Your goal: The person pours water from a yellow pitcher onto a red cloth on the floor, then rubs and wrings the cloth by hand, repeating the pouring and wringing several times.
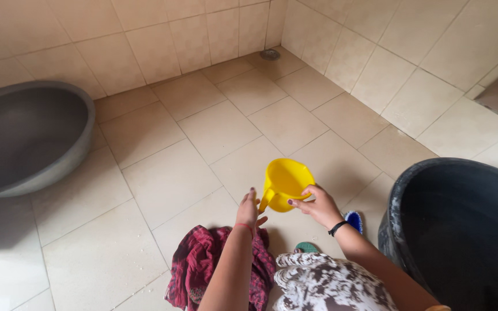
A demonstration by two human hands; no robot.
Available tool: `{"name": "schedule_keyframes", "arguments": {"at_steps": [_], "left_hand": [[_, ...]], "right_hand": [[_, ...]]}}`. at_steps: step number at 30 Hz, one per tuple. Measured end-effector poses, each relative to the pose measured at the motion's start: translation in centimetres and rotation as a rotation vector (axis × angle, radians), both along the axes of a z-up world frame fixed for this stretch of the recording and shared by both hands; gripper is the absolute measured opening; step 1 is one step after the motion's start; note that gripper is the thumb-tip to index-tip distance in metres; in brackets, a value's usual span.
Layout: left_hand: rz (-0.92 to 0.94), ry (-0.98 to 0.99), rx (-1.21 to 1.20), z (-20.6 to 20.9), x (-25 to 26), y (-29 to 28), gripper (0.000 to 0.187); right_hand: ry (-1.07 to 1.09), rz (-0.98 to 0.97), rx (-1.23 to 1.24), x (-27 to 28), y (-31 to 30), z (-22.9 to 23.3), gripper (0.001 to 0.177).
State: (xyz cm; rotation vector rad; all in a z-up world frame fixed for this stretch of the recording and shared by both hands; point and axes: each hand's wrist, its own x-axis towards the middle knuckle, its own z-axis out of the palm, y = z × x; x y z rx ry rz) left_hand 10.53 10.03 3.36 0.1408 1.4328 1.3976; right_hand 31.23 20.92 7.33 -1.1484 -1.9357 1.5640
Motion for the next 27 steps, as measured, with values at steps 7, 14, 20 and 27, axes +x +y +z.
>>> {"name": "schedule_keyframes", "arguments": {"at_steps": [7, 14, 20, 27], "left_hand": [[-0.507, 0.541, -0.046, 11.7, 3.5, 3.8, 0.062], [-0.956, 1.121, 0.060, 18.6, 8.9, 10.7, 0.071], [-1.221, 1.394, 0.151, 23.9, 19.7, 12.4, 0.066], [-1.334, 1.657, 0.108, 23.3, 25.2, 6.8, 0.077]], "right_hand": [[0.132, -0.164, 0.450, 6.3, 0.0, 3.8, 0.044], [-0.178, -0.462, 0.367, 14.7, -2.0, 11.8, 0.059], [-0.425, -0.450, 0.346, 19.7, -2.6, 14.5, 0.066], [-0.643, -0.529, 0.577, 25.9, -1.8, 13.5, 0.073]]}}
